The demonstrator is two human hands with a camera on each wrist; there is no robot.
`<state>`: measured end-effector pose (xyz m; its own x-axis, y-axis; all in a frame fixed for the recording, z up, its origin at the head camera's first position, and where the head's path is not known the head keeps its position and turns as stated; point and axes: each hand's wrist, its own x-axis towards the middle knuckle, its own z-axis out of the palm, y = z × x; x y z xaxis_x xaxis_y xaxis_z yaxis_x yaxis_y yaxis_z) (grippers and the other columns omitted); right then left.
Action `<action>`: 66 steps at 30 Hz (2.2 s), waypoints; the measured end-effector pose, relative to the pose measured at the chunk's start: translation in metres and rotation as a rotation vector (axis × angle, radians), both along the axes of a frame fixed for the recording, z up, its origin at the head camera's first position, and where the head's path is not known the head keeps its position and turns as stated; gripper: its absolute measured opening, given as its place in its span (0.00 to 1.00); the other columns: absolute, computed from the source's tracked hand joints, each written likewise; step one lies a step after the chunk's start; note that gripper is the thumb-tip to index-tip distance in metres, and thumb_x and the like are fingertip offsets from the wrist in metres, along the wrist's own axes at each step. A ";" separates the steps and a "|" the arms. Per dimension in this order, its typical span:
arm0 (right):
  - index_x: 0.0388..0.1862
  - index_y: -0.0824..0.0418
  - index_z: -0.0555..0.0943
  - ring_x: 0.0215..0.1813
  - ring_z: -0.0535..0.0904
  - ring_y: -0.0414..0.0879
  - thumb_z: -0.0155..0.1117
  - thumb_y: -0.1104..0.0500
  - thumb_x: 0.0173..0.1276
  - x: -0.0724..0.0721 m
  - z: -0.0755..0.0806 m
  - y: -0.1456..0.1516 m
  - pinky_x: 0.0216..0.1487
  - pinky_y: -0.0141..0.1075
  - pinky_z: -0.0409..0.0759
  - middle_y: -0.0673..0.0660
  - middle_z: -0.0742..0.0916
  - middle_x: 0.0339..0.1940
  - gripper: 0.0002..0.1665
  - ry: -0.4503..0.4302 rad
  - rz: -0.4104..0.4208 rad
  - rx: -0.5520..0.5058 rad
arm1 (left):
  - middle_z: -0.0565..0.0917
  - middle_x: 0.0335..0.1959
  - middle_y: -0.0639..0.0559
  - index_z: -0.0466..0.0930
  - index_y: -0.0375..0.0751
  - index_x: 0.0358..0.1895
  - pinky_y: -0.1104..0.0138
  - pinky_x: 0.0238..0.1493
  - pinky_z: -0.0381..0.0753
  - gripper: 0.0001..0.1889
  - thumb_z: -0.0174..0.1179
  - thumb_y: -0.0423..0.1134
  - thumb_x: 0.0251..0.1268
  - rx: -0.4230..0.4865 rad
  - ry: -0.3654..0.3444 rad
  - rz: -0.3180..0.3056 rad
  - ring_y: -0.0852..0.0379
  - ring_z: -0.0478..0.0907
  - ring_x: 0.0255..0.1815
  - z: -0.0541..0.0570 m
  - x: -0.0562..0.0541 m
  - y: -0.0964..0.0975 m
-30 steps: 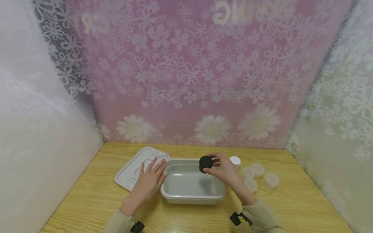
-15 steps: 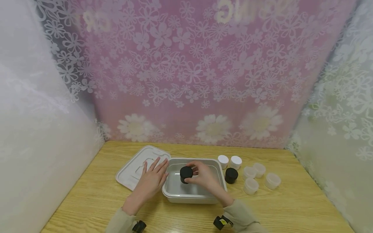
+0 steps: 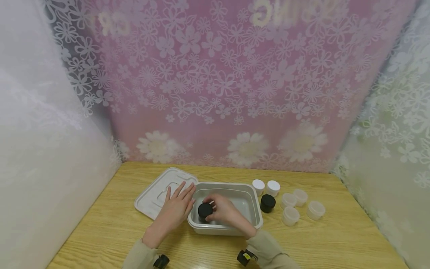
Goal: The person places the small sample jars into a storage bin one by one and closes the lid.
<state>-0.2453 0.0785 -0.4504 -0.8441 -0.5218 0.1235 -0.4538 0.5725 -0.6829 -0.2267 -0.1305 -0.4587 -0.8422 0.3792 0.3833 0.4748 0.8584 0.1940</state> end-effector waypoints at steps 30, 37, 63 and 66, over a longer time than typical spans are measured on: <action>0.56 0.72 0.82 0.45 0.85 0.53 0.55 0.69 0.77 0.003 0.011 0.007 0.44 0.40 0.86 0.65 0.87 0.50 0.14 -0.250 0.179 -0.007 | 0.73 0.73 0.47 0.72 0.38 0.73 0.30 0.70 0.55 0.24 0.53 0.43 0.79 -0.008 -0.003 0.013 0.39 0.60 0.78 -0.001 0.001 0.002; 0.56 0.70 0.82 0.48 0.85 0.56 0.56 0.67 0.77 0.002 0.006 0.009 0.46 0.41 0.84 0.64 0.87 0.51 0.14 -0.170 0.139 -0.006 | 0.73 0.73 0.47 0.72 0.38 0.72 0.30 0.70 0.55 0.24 0.53 0.43 0.79 -0.004 -0.001 0.013 0.39 0.61 0.78 0.000 0.001 0.002; 0.61 0.65 0.81 0.58 0.82 0.59 0.66 0.64 0.72 0.007 0.013 0.075 0.57 0.38 0.82 0.63 0.85 0.57 0.19 0.083 -0.163 -0.484 | 0.73 0.73 0.46 0.71 0.38 0.73 0.30 0.71 0.53 0.25 0.54 0.43 0.79 0.012 0.008 0.008 0.39 0.60 0.78 -0.003 0.001 0.002; 0.61 0.66 0.80 0.59 0.81 0.59 0.66 0.63 0.73 0.008 0.014 0.089 0.57 0.34 0.82 0.62 0.85 0.58 0.20 0.097 -0.201 -0.520 | 0.73 0.73 0.46 0.71 0.37 0.73 0.30 0.71 0.53 0.25 0.53 0.43 0.79 0.014 0.003 0.008 0.39 0.60 0.78 -0.002 0.002 0.002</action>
<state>-0.2372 0.1674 -0.4360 -0.8926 -0.2015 0.4033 -0.4452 0.2540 -0.8586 -0.2250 -0.1281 -0.4607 -0.8442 0.3666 0.3910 0.4681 0.8596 0.2047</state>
